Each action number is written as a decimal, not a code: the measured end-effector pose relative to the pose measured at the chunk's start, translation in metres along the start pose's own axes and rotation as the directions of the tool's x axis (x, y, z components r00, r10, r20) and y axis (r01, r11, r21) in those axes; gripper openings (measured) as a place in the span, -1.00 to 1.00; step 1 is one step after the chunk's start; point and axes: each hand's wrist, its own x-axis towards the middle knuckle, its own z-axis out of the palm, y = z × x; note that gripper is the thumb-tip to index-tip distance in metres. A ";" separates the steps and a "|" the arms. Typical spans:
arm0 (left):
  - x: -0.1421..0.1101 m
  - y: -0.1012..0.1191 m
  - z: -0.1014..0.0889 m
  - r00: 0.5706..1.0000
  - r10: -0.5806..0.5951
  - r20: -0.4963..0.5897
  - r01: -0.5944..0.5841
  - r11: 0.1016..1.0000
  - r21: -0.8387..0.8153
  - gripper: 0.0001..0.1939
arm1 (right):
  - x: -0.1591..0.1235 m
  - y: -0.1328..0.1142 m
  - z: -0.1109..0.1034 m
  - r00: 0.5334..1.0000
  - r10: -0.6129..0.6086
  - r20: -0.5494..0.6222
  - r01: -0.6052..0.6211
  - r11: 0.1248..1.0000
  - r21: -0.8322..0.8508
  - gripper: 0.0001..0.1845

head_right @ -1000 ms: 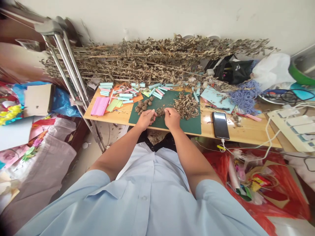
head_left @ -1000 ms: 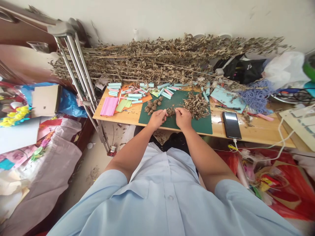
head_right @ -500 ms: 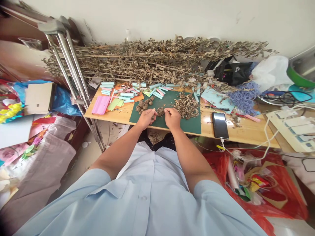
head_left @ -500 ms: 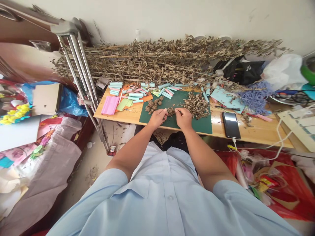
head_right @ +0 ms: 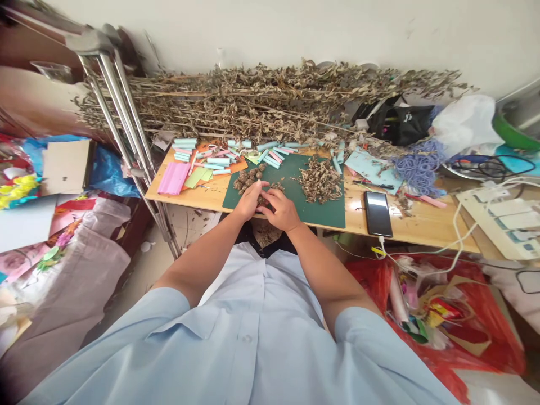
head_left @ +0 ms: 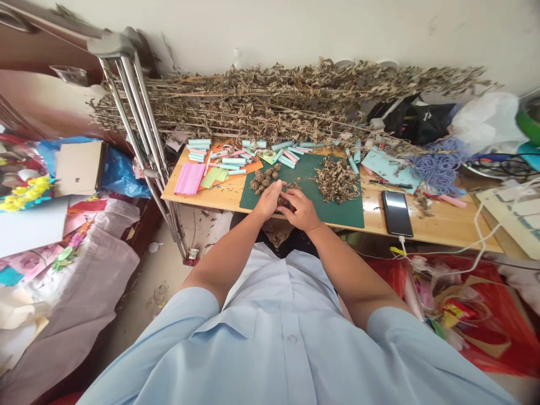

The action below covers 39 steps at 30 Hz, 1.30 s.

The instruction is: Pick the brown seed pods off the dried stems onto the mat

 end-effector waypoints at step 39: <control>-0.002 -0.009 0.002 0.990 0.090 0.106 -0.100 0.990 0.100 -0.71 | -0.003 0.007 0.006 0.980 0.019 -0.199 -0.017 1.000 0.013 -0.83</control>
